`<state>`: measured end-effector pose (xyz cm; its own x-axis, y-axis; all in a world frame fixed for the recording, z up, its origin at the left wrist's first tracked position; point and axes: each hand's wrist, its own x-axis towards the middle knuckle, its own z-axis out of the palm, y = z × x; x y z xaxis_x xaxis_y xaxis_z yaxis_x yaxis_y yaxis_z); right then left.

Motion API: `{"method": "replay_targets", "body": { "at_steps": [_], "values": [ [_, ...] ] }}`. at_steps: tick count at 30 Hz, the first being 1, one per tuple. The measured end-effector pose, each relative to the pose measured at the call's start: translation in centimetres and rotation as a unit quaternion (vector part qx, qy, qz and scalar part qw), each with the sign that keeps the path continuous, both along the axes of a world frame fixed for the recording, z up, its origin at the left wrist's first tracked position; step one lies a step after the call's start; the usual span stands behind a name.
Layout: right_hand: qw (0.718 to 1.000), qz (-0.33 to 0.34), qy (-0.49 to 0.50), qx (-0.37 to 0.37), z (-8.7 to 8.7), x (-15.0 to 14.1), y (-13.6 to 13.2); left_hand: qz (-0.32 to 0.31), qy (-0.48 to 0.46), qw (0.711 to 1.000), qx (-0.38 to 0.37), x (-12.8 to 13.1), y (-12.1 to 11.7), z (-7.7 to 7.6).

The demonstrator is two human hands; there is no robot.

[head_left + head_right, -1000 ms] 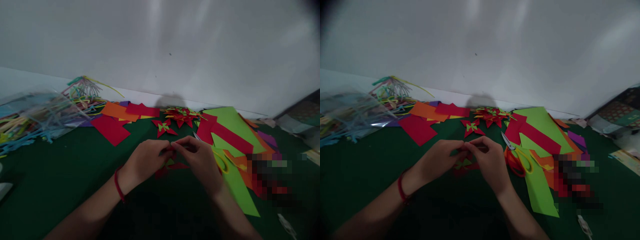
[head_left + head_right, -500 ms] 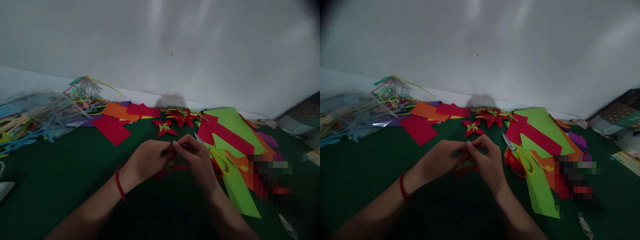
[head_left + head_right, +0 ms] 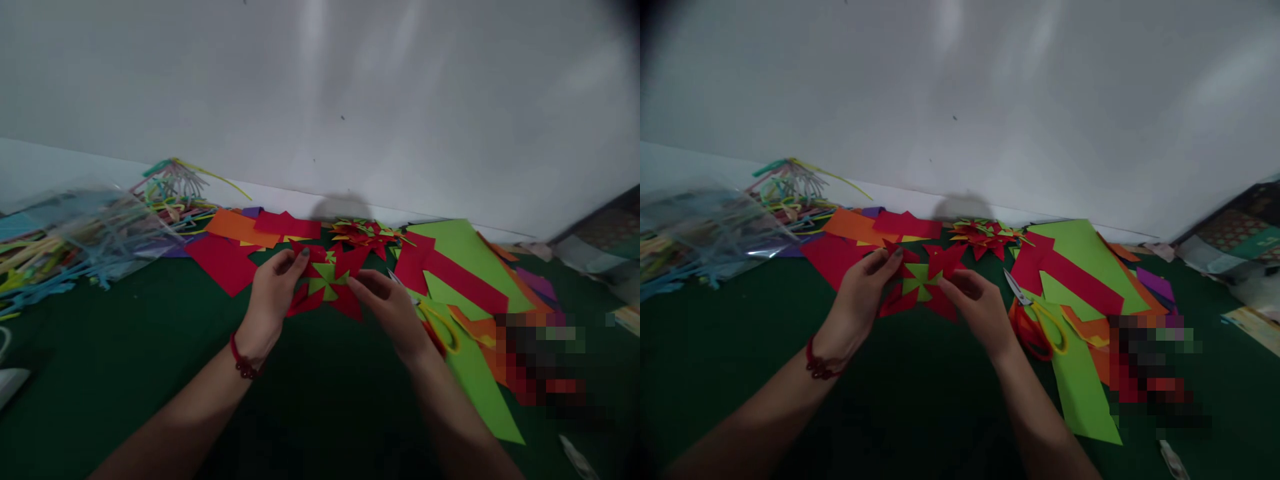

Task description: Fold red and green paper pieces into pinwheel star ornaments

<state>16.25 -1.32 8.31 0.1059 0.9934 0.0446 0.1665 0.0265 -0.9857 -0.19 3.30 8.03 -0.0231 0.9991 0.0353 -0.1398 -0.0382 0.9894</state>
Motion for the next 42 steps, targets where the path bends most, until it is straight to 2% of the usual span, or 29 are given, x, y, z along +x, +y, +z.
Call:
{"method": "replay_targets", "body": {
  "at_steps": [3,5,8,10,14,16,18,20,21,25,27,32,38,42],
  "values": [
    [1.0,-0.009,-0.002,0.023,-0.3,-0.4,-0.1,-0.054,-0.052,0.997,-0.018,0.3,-0.2,0.0],
    [0.999,-0.021,-0.006,0.035,-0.3,-0.1,-0.1,-0.072,-0.031,0.997,-0.011,0.4,-0.3,0.1],
    [1.0,0.008,-0.007,0.019,-0.2,0.4,0.0,-0.066,0.086,0.994,0.03,0.2,-0.6,0.5],
    [1.0,0.029,0.009,-0.004,-0.1,0.6,0.0,-0.064,0.167,0.982,0.064,0.0,-0.8,0.9],
    [0.999,0.021,0.016,-0.026,-0.1,1.0,0.2,-0.094,0.256,0.955,0.115,-0.2,-1.5,1.7],
    [1.0,0.013,-0.006,-0.002,0.1,1.4,0.3,-0.098,0.299,0.94,0.135,-0.2,-1.9,2.0],
    [0.996,-0.036,-0.06,0.056,0.6,1.8,0.2,-0.118,0.346,0.919,0.149,-0.3,-2.3,2.3],
    [0.979,-0.094,-0.142,0.109,1.4,1.9,-0.3,-0.165,0.383,0.895,0.156,-0.3,-2.6,2.5],
    [0.973,-0.092,-0.175,0.117,1.8,1.8,-0.7,-0.192,0.396,0.885,0.156,-0.2,-2.8,2.6],
    [0.976,0.009,-0.2,0.086,3.0,0.5,-2.0,-0.248,0.417,0.861,0.152,0.2,-3.4,2.8],
    [0.979,0.024,-0.19,0.069,3.1,-0.1,-2.3,-0.257,0.417,0.859,0.149,0.3,-3.6,2.8],
    [0.986,0.003,-0.158,0.046,2.6,-0.6,-2.2,-0.268,0.404,0.863,0.145,0.3,-3.6,2.7],
    [0.991,-0.029,-0.108,0.079,1.9,-1.3,-2.2,-0.27,0.412,0.855,0.164,0.3,-3.3,2.5],
    [0.995,-0.029,-0.072,0.07,1.6,-1.8,-2.1,-0.277,0.404,0.856,0.166,0.3,-3.2,2.4]
  ]
}}
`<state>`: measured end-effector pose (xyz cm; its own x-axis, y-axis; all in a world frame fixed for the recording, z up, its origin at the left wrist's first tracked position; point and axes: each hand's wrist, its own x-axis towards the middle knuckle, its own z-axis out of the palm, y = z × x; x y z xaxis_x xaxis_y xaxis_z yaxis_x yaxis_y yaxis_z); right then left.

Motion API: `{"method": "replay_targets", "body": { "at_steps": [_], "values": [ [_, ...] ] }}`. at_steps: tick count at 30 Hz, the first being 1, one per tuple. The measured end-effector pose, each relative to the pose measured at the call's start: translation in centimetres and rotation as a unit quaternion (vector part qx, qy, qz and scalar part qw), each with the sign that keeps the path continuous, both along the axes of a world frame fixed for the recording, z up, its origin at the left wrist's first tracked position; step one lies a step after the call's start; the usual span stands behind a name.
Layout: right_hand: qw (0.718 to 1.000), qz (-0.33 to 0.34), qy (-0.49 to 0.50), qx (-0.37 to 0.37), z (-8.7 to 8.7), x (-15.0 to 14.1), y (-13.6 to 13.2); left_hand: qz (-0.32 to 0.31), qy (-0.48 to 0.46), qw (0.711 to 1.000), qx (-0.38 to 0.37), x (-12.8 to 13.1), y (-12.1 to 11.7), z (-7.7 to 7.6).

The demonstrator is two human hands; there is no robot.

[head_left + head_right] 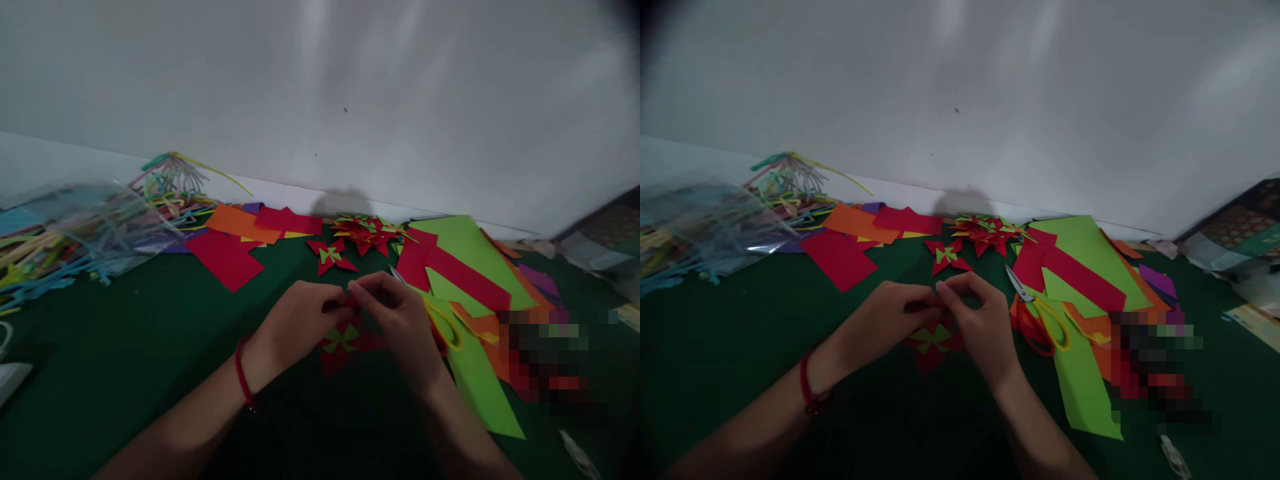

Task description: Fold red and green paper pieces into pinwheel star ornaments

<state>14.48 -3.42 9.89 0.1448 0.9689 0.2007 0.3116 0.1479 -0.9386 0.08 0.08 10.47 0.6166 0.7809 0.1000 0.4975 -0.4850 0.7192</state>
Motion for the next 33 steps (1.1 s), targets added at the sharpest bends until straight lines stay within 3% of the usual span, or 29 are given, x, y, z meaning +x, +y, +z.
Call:
{"method": "replay_targets", "body": {
  "at_steps": [6,14,20,25,27,29,31,33],
  "values": [
    [1.0,-0.016,0.009,-0.021,-0.2,-0.1,0.1,-0.001,-0.021,0.999,-0.025,-0.2,0.3,-0.2],
    [0.998,-0.053,-0.023,0.011,-0.3,0.0,0.3,-0.004,-0.007,0.999,-0.05,-0.3,0.6,-0.5],
    [0.998,0.018,-0.051,-0.022,-0.3,0.4,0.3,0.04,0.006,0.999,0.009,-0.7,1.0,-0.4],
    [0.994,0.02,-0.103,-0.012,-0.5,0.7,0.5,0.022,0.029,0.999,0.019,-0.6,0.7,-0.3],
    [0.995,-0.003,-0.098,0.004,-0.7,1.1,0.8,0.016,0.02,0.998,0.058,-0.2,0.3,-0.2],
    [0.996,-0.044,-0.069,0.023,-0.9,1.6,1.2,0.077,-0.016,0.988,0.134,0.1,0.2,-0.1],
    [0.994,-0.096,-0.02,0.043,-1.1,2.2,1.7,0.193,-0.075,0.959,0.192,0.3,0.5,-0.3],
    [0.988,-0.139,0.037,0.062,-1.5,2.6,1.9,0.261,-0.14,0.939,0.173,0.2,1.1,-0.7]
  ]
}}
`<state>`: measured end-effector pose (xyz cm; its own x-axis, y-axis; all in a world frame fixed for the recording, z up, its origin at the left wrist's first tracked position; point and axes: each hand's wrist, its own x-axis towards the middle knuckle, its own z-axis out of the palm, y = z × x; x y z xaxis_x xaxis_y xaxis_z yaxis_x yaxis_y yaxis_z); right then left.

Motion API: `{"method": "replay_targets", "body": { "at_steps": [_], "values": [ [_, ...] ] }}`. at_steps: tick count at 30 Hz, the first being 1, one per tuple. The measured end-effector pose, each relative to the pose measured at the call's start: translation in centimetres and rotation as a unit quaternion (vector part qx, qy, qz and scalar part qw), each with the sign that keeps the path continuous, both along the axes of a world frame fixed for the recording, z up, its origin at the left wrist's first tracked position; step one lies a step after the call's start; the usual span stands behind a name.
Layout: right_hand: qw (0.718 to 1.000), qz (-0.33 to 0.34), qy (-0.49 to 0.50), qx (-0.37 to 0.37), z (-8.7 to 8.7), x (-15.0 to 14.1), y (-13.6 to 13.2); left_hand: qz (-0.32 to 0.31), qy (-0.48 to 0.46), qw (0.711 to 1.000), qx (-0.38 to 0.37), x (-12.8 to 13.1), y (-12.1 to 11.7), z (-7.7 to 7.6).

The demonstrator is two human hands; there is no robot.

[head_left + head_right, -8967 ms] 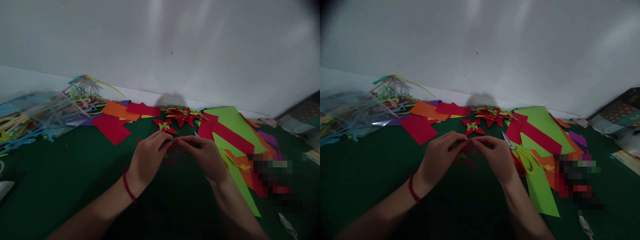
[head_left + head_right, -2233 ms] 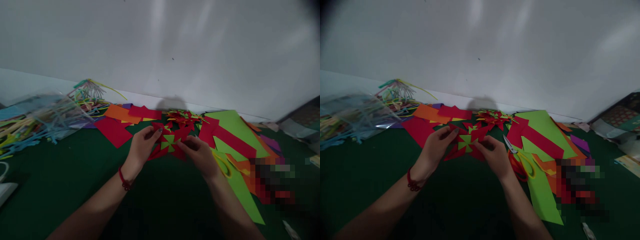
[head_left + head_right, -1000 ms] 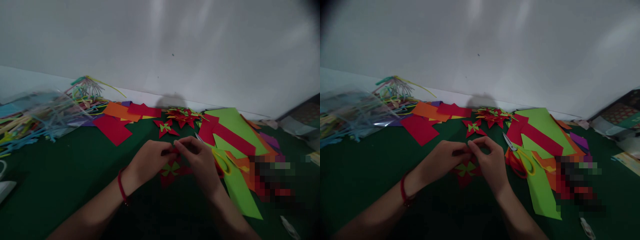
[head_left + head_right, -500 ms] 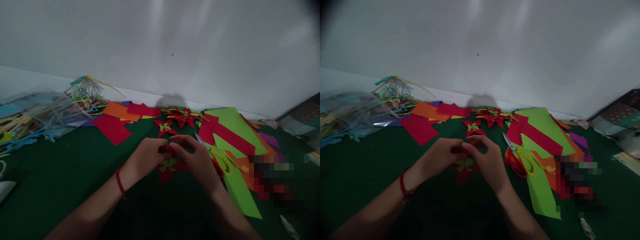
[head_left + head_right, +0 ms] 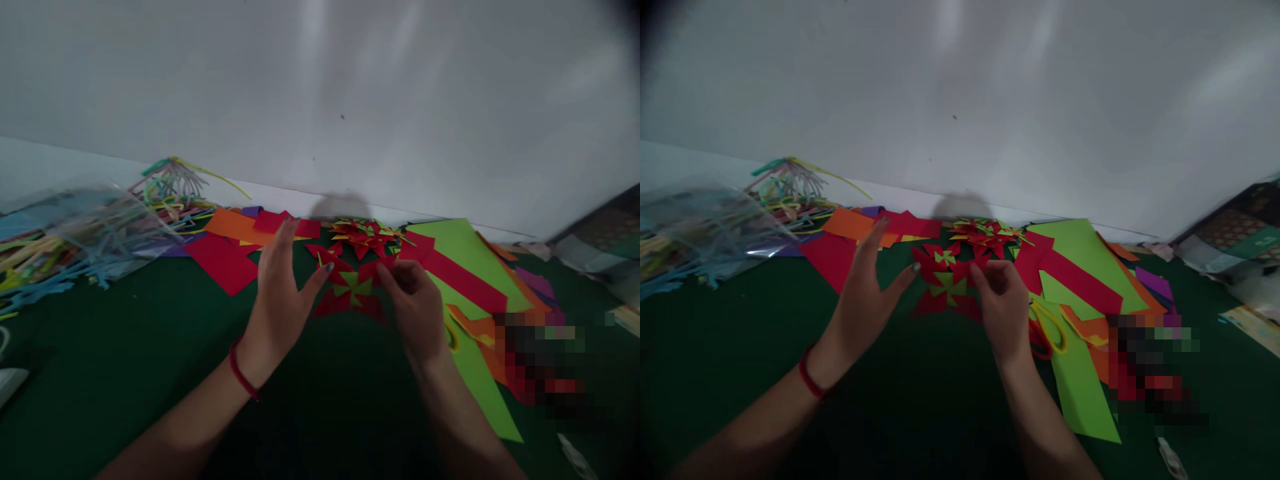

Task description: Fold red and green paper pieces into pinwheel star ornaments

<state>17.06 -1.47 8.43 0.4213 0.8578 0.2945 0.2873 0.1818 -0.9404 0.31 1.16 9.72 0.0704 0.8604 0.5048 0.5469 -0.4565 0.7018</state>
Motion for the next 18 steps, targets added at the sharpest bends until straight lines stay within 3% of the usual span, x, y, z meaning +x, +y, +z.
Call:
{"method": "replay_targets", "body": {
  "at_steps": [1,3,6,8,13,16,18],
  "values": [
    [0.999,-0.013,0.028,0.012,-0.2,0.1,0.1,-0.014,-0.036,0.999,-0.03,-0.1,0.4,-0.3],
    [0.997,-0.022,0.074,0.023,-0.5,0.0,0.2,-0.106,-0.097,0.982,-0.124,-0.2,1.0,-0.9],
    [0.995,0.021,0.099,-0.003,-0.8,-0.3,0.3,-0.189,-0.122,0.949,-0.223,-0.5,1.5,-1.3],
    [0.996,0.051,0.075,-0.015,-0.7,-0.3,0.4,-0.181,-0.103,0.949,-0.236,-0.6,1.4,-1.1],
    [0.996,-0.019,-0.089,0.017,0.9,0.4,-0.2,-0.211,0.003,0.951,-0.227,-0.9,0.6,-0.2],
    [0.985,0.102,-0.13,-0.051,2.2,0.1,-1.2,-0.242,0.063,0.943,-0.221,-0.9,0.0,0.2],
    [0.977,0.145,-0.139,-0.071,2.7,-0.4,-1.9,-0.264,0.086,0.934,-0.224,-0.8,-0.4,0.5]
  ]
}}
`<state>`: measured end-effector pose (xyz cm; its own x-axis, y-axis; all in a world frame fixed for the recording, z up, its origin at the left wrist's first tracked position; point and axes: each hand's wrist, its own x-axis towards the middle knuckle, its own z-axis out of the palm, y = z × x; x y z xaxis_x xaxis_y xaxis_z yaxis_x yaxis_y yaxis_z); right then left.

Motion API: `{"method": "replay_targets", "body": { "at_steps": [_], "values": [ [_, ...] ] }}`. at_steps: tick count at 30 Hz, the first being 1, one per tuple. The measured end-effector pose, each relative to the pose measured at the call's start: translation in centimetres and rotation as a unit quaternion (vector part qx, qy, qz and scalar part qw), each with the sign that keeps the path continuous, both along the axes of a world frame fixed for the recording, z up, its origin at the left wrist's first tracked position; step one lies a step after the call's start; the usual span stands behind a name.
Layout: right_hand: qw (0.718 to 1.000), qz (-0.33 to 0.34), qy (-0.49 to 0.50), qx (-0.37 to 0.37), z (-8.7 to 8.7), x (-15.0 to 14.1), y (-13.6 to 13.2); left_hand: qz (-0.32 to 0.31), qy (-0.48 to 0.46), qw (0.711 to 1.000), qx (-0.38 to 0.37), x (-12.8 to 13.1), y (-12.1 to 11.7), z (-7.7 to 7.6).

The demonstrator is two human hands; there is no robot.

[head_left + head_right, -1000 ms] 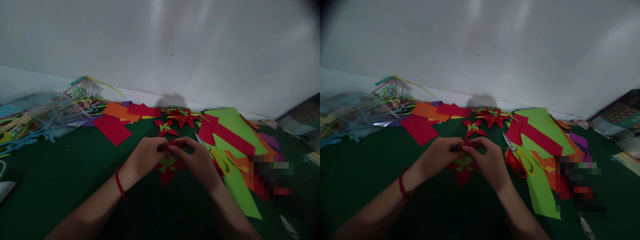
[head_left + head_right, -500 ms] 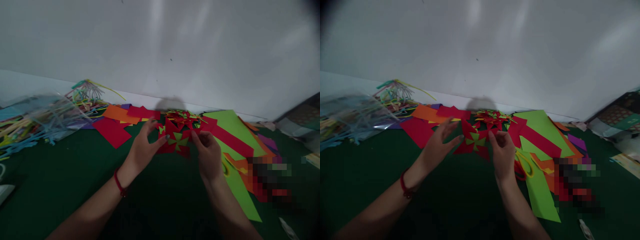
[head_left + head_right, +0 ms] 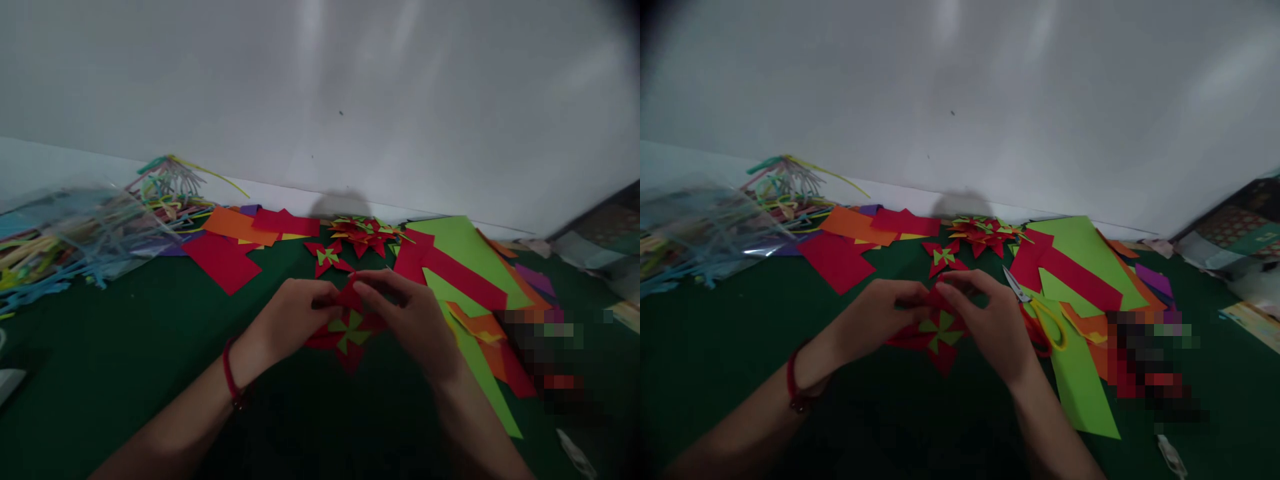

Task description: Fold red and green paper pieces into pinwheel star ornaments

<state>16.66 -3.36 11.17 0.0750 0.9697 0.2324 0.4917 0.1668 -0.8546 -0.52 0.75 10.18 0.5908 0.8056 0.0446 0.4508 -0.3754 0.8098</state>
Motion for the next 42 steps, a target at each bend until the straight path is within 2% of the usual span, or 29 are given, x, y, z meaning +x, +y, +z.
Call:
{"method": "replay_targets", "body": {
  "at_steps": [3,7,14,20,30,35,39,42],
  "values": [
    [1.0,-0.005,-0.012,0.01,0.3,-0.6,-0.5,-0.024,-0.027,0.999,-0.017,0.3,-0.5,0.3],
    [1.0,-0.022,-0.001,0.015,0.3,-0.9,-0.6,0.0,-0.086,0.996,-0.034,0.7,-0.5,0.2],
    [1.0,0.011,-0.024,-0.005,1.0,0.0,-0.8,-0.015,-0.056,0.997,-0.05,0.3,0.1,0.3],
    [0.999,0.021,0.011,-0.03,1.1,0.1,-0.8,-0.023,-0.045,0.997,-0.057,0.2,0.0,0.5],
    [0.998,0.035,0.04,-0.028,0.9,0.4,-0.5,-0.037,-0.066,0.989,-0.126,0.2,0.1,0.6],
    [0.997,0.047,0.054,-0.042,0.9,0.4,-0.5,-0.056,-0.058,0.99,-0.112,0.1,0.1,0.7],
    [0.995,0.056,0.072,-0.047,0.9,0.3,-0.6,-0.024,-0.073,0.995,-0.066,0.4,-0.1,0.6],
    [0.996,0.046,0.07,-0.044,0.8,0.2,-0.6,-0.009,-0.081,0.994,-0.066,0.6,-0.2,0.4]
  ]
}}
